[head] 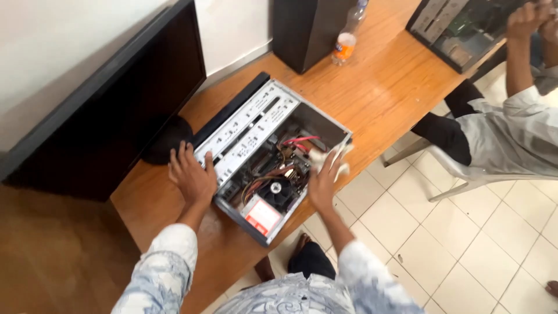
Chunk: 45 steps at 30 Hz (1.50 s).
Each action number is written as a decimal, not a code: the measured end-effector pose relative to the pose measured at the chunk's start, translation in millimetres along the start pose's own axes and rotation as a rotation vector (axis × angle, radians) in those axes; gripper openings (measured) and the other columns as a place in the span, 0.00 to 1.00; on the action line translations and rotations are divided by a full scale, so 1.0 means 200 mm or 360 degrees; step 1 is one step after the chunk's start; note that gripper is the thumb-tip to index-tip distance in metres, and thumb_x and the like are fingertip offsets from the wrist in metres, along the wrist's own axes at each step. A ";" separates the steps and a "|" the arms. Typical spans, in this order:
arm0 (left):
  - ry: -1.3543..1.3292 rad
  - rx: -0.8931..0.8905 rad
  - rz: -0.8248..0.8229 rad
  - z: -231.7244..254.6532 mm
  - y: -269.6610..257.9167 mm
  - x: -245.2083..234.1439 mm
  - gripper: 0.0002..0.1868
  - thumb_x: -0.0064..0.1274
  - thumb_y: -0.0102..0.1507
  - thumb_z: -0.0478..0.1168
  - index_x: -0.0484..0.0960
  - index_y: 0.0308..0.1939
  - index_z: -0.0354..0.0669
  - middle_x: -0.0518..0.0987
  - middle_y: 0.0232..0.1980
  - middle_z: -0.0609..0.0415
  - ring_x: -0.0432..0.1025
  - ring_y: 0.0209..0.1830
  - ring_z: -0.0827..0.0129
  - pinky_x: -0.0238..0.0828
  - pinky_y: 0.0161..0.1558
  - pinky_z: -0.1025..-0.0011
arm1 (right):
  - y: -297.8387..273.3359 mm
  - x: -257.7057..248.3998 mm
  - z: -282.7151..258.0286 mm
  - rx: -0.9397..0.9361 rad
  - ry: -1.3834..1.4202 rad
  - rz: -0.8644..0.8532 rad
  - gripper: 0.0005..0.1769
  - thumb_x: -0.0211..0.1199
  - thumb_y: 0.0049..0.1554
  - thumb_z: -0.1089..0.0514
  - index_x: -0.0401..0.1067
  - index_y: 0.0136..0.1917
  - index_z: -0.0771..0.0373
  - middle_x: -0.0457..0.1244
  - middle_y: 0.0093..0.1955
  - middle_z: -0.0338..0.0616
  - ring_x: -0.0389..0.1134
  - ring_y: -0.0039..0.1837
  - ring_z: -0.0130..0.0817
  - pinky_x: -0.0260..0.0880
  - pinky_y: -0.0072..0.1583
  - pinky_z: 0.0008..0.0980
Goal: The person cleans the internal and external surfaces of a computer chassis using a cloth.
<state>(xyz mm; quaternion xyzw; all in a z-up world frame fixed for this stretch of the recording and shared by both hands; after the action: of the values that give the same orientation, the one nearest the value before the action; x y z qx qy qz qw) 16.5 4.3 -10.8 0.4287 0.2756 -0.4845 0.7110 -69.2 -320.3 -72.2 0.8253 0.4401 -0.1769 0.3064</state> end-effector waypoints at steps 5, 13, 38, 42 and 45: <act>0.0056 0.0045 -0.0351 0.02 -0.04 -0.08 0.49 0.36 0.68 0.68 0.51 0.78 0.32 0.46 0.83 0.42 0.34 0.83 0.46 0.25 0.77 0.46 | 0.30 -0.03 0.13 0.0014 -0.0057 0.0047 0.44 0.53 0.64 0.59 0.33 0.84 0.71 0.27 0.86 0.70 0.31 0.86 0.67 0.36 0.82 0.52; 0.0233 -0.0017 -0.0498 0.12 -0.06 -0.08 0.58 0.32 0.66 0.75 0.42 0.79 0.26 0.39 0.84 0.38 0.29 0.83 0.43 0.19 0.77 0.47 | -0.10 -0.04 -0.18 -0.0089 -0.0099 -0.0014 0.44 0.54 0.66 0.59 0.32 0.84 0.73 0.26 0.85 0.73 0.30 0.85 0.72 0.33 0.82 0.55; -0.0235 -0.0120 0.0194 0.14 -0.13 -0.02 0.31 0.46 0.73 0.49 0.66 0.73 0.31 0.61 0.80 0.39 0.48 0.82 0.42 0.36 0.80 0.47 | -0.46 -0.44 -0.30 0.0090 0.0711 -0.0276 0.19 0.47 0.67 0.67 0.67 0.69 0.65 0.63 0.72 0.50 0.59 0.76 0.53 0.57 0.76 0.48; -0.0234 -0.0089 0.0239 0.11 -0.11 0.00 0.30 0.48 0.70 0.47 0.67 0.72 0.32 0.62 0.78 0.41 0.49 0.81 0.43 0.38 0.79 0.47 | -0.42 -0.18 -0.01 0.1340 0.1918 -0.0043 0.25 0.43 0.67 0.46 0.61 0.72 0.56 0.63 0.67 0.41 0.65 0.67 0.39 0.64 0.68 0.47; -0.0211 -0.0063 0.0244 0.14 -0.11 -0.03 0.28 0.48 0.73 0.46 0.67 0.73 0.32 0.62 0.79 0.42 0.49 0.82 0.44 0.38 0.80 0.47 | -0.43 0.19 0.07 0.1386 0.2228 -0.0046 0.33 0.47 0.72 0.36 0.62 0.74 0.64 0.62 0.71 0.46 0.62 0.71 0.39 0.58 0.74 0.43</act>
<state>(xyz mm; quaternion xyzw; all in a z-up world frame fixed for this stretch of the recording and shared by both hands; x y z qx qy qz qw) -7.3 -20.8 -1.3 0.4015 0.2039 -0.4505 0.7709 -121.5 -269.6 -133.6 0.7837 0.4318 0.2198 -0.3886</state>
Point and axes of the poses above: each hand's wrist, its own y-axis towards the middle knuckle, its own x-axis out of the palm, z = x × y, the point moved 1 cm from there along y, towards the middle knuckle
